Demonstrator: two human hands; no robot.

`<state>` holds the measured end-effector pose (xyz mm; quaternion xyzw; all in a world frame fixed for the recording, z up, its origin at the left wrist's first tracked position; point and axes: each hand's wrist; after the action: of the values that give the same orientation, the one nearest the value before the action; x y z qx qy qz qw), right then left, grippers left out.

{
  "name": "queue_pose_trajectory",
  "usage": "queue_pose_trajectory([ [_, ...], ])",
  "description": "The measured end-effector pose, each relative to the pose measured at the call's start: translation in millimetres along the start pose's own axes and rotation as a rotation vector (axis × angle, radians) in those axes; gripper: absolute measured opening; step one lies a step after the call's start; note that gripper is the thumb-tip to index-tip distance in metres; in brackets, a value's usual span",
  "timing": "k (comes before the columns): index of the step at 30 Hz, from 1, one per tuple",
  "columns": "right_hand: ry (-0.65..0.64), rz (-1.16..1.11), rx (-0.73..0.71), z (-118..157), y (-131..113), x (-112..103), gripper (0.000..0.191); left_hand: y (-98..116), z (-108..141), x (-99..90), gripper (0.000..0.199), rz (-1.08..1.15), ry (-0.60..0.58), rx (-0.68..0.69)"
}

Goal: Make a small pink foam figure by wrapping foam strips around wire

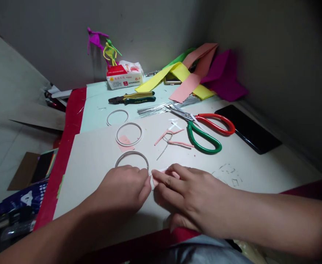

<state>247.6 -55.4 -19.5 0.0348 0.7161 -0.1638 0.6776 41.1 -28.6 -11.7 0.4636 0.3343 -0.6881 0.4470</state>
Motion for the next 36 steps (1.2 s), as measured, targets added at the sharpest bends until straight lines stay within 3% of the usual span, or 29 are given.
queue_pose_trajectory([
  [5, 0.074, -0.056, -0.001, 1.2, 4.7, -5.3, 0.049, 1.6, 1.0, -3.9, 0.033, 0.003, -0.002, -0.012],
  [9, 0.343, -0.042, 0.074, 19.1, 10.0, -4.8, 0.030, 2.7, 0.7, -6.4, 0.033, -0.007, -0.021, -0.016],
  [11, 0.396, -0.047, 0.164, 29.9, 8.5, -1.1, 0.023, 2.7, 0.5, -7.6, 0.034, -0.003, -0.030, -0.008],
  [16, 0.340, -0.051, 0.301, 46.4, -1.9, 6.3, 0.019, 1.1, 1.5, -9.4, 0.035, 0.039, -0.033, -0.012],
  [22, 0.299, 0.017, 0.264, 49.4, -4.9, 8.9, 0.023, -1.7, 2.1, -5.2, 0.033, 0.078, 0.023, 0.020],
  [26, 0.316, -0.024, 0.353, 47.5, -3.4, 0.7, 0.013, -0.7, 3.3, -6.6, 0.034, 0.069, 0.018, 0.020],
  [30, 0.358, -0.417, 0.466, 41.9, -3.6, -15.6, 0.010, -0.2, 2.6, -9.5, 0.034, 0.086, 0.010, 0.017],
  [34, 0.209, -1.142, 0.574, 30.5, -4.6, -18.6, 0.021, -3.5, 1.8, -11.1, 0.034, 0.176, -0.001, 0.001],
  [36, 0.155, -1.360, 0.569, 24.3, -3.9, -16.3, 0.031, -6.2, 2.6, -12.1, 0.035, 0.240, -0.019, -0.020],
])
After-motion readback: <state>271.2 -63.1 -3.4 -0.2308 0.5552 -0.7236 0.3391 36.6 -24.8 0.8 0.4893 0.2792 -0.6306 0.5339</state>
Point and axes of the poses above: each hand's wrist, its own z-axis away from the middle knuckle, its own x-axis out of the palm, y = z × x, and after that the axes turned 14 degrees about -x, right-handed
